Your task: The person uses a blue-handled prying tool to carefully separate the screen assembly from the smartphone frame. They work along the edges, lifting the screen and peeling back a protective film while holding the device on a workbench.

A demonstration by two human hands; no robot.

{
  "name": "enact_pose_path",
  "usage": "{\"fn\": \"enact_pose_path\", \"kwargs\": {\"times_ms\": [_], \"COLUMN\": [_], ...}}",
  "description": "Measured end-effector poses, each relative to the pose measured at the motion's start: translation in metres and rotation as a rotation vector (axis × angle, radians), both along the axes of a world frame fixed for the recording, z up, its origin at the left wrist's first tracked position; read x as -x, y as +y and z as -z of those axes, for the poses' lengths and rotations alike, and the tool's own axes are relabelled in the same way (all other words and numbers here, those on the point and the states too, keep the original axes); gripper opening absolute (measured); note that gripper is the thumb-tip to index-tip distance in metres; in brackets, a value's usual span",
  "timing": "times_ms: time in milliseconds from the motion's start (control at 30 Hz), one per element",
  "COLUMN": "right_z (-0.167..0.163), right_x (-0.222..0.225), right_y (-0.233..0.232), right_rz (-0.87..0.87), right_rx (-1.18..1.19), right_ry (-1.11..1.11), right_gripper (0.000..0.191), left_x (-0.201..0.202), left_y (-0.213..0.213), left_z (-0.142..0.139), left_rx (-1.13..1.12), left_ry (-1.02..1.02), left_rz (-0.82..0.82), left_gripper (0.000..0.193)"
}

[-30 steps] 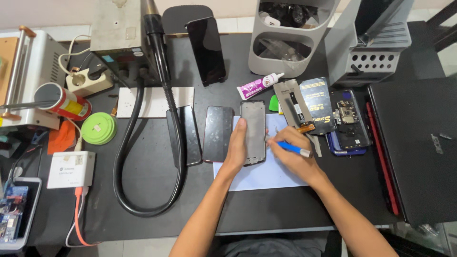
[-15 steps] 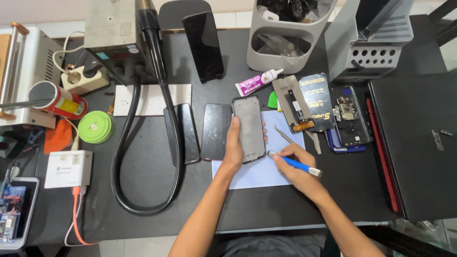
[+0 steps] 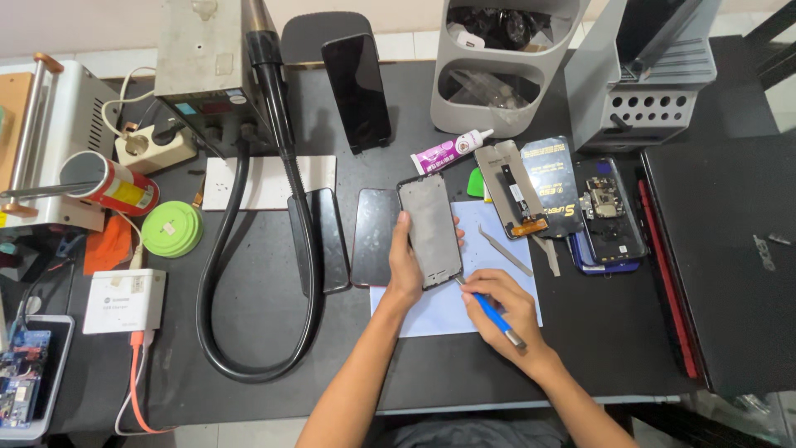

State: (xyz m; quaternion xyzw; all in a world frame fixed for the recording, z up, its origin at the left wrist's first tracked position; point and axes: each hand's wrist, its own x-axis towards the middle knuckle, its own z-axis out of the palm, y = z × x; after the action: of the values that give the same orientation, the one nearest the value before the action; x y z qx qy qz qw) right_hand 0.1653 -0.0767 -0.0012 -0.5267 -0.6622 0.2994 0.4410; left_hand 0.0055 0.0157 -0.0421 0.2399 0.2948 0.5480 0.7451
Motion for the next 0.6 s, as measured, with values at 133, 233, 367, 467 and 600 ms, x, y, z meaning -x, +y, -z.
{"fn": "enact_pose_path", "kwargs": {"times_ms": [133,233,367,467,600], "right_z": [-0.005,-0.009,-0.009,-0.009,-0.012], "right_x": [0.001,0.006,0.03,0.035,0.016], "right_y": [0.002,-0.002,-0.019,-0.02,-0.008], "right_rz": [0.024,0.097,0.001,-0.069,0.083], "right_rx": [-0.087,0.021,-0.025,-0.174,-0.089], "right_ry": [0.017,-0.044,-0.049,-0.059,-0.121], "right_gripper": [0.015,0.017,0.019,0.019,0.017], "left_x": [-0.001,-0.002,-0.003,-0.003,-0.003], "left_y": [-0.001,-0.003,-0.003,-0.003,-0.003], "left_z": [0.002,0.002,0.002,0.002,0.003], "left_rx": [-0.024,-0.027,-0.007,-0.008,-0.025], "left_ry": [0.019,0.012,-0.002,-0.009,0.007], "left_rz": [-0.02,-0.042,-0.053,-0.059,-0.058], "left_gripper": [0.076,0.076,0.075,0.075,0.077]}}
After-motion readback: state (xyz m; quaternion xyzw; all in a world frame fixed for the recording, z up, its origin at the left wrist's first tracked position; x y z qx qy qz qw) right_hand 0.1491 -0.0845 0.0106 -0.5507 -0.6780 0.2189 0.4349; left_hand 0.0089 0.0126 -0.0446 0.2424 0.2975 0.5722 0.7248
